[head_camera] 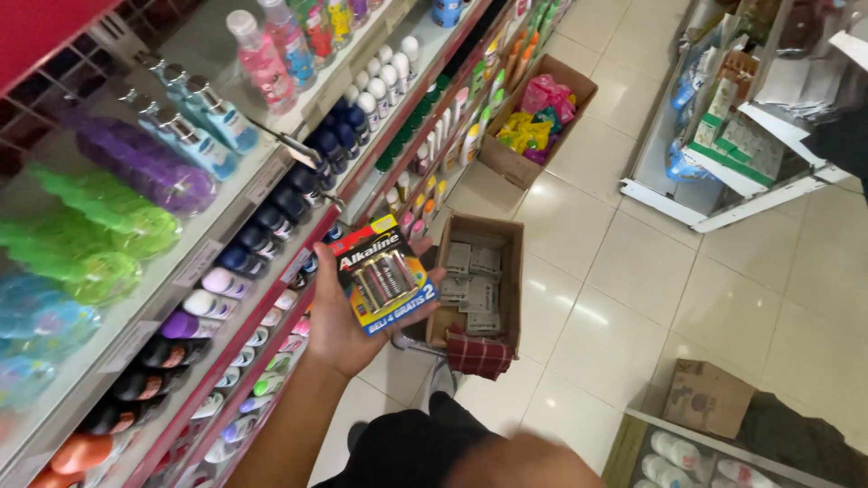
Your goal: Restock items on a grocery store shelf and wipe down the packaging.
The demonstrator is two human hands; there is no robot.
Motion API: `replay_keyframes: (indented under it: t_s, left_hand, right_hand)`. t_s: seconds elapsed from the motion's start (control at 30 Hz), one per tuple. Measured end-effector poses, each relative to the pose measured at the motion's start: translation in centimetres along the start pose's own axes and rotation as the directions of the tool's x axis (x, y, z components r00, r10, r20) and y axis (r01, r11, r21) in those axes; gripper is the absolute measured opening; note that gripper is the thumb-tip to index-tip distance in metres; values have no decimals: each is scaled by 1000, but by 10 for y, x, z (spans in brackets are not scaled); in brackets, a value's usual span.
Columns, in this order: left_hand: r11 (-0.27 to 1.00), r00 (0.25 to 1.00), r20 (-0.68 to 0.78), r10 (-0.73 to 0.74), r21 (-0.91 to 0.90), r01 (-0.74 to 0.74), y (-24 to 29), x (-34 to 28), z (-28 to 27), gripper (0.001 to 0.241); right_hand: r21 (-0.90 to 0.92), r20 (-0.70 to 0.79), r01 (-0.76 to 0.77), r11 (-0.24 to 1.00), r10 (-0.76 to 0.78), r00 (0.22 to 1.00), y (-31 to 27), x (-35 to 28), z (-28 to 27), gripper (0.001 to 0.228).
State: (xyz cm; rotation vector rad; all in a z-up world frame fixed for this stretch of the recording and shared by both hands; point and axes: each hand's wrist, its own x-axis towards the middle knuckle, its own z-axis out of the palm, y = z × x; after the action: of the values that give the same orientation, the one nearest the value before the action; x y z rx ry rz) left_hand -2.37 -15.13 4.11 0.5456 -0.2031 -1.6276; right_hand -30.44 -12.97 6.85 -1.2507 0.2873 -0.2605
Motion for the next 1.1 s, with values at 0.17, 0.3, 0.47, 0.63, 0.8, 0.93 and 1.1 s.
replay_keyframes:
  t_s: [0.17, 0.3, 0.47, 0.63, 0.8, 0.93, 1.1]
  left_hand:
    - [999, 984, -172, 42, -9, -44, 1, 10, 11, 99]
    - [993, 983, -178, 53, -90, -70, 1, 20, 7, 91]
    - [997, 986, -146, 75, -21, -79, 4, 18, 9, 69]
    - [977, 985, 22, 174, -128, -169, 2, 9, -14, 68]
    - [967, 982, 52, 182, -193, -168, -9, -3, -34, 62]
    - [979, 984, 33, 175, 98, -177, -30, -22, -21, 58]
    - [979, 978, -154, 140, 168, -114, -63, -45, -19, 56]
  right_hand:
    - [-195, -400, -328, 924, 230, 887, 172, 97, -93, 48]
    - [-880, -438, -401, 256, -109, 892, 285, 75, -138, 109]
    - [-800, -554, -561, 213, 96, 827, 329, 66, -158, 53]
    - [-690, -643, -570, 447, -16, 766, 287, 65, -150, 19]
    - [-18, -826, -275, 961, 141, 545, 168, 79, -111, 29]
    - [-75, -686, 336, 939, -293, 666, 118, 78, -57, 46]
    - [-555, -301, 424, 716, -648, 700, 31, 125, 32, 62]
